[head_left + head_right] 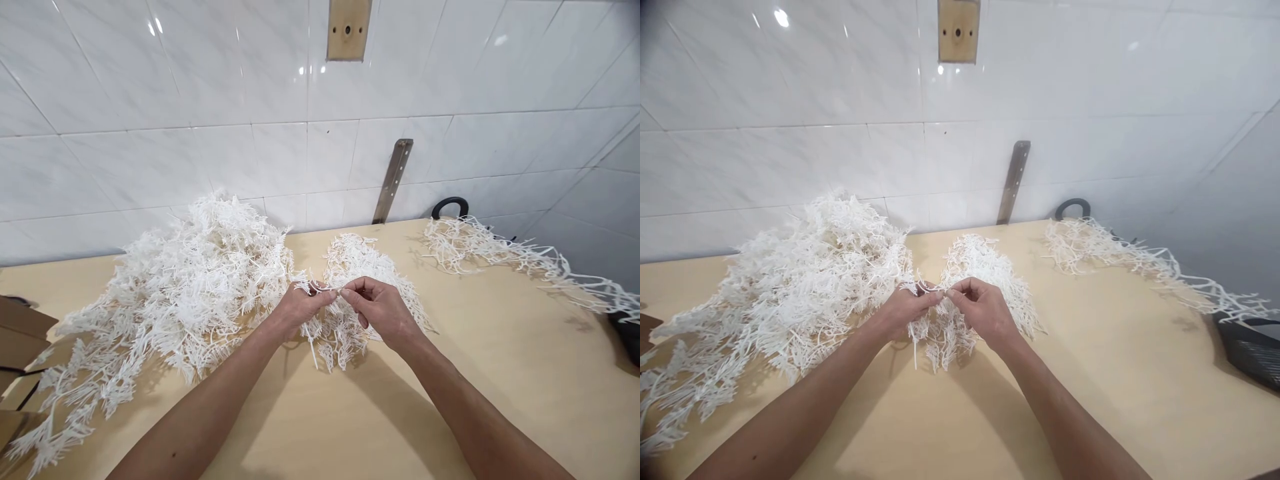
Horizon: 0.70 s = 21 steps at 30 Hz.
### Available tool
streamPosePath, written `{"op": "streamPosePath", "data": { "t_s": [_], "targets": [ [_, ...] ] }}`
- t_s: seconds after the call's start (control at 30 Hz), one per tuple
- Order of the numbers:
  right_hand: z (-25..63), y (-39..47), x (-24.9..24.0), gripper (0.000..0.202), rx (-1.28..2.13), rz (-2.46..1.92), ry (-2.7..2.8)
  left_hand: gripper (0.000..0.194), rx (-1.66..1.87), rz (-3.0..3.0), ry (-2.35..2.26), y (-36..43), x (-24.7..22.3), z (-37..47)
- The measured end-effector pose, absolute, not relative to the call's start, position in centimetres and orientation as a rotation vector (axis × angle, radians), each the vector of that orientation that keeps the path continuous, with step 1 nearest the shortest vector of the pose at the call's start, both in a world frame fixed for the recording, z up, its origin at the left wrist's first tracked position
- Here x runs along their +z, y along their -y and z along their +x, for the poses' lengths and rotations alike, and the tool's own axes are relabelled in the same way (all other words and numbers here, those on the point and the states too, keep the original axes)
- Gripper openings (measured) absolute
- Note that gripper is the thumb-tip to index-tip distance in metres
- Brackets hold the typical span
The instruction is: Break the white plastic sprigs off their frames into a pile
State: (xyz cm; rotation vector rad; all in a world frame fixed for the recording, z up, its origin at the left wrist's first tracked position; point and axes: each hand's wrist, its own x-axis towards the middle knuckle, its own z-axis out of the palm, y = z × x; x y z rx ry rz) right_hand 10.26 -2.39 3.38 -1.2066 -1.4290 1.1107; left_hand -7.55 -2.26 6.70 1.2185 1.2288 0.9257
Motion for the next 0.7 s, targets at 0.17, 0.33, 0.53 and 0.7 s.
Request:
{"op": "streamPosePath", "data": {
  "t_s": [0.17,0.33,0.53,0.7],
  "targets": [
    [10.5,2.7,4.2,0.032,1.060,-1.256,1.503,0.033,0.930,1.237,-1.289,2.6,7.4,-7.4],
    [10.7,2.5,4.1,0.031,1.074,-1.273,1.567,0.035,0.908,1.202,-1.287,2.8,7.9,-7.3],
    [10.4,2.6,3.8,0.029,1.059,-1.294,1.620,0.038,0.947,1.242,-1.309,2.5,7.1,-7.5],
    [10.6,2.1,3.4,0.018,0.397,-1.250,1.817,0.037,0.897,1.242,-1.243,2.3,6.2,-7.6]
  ]
}}
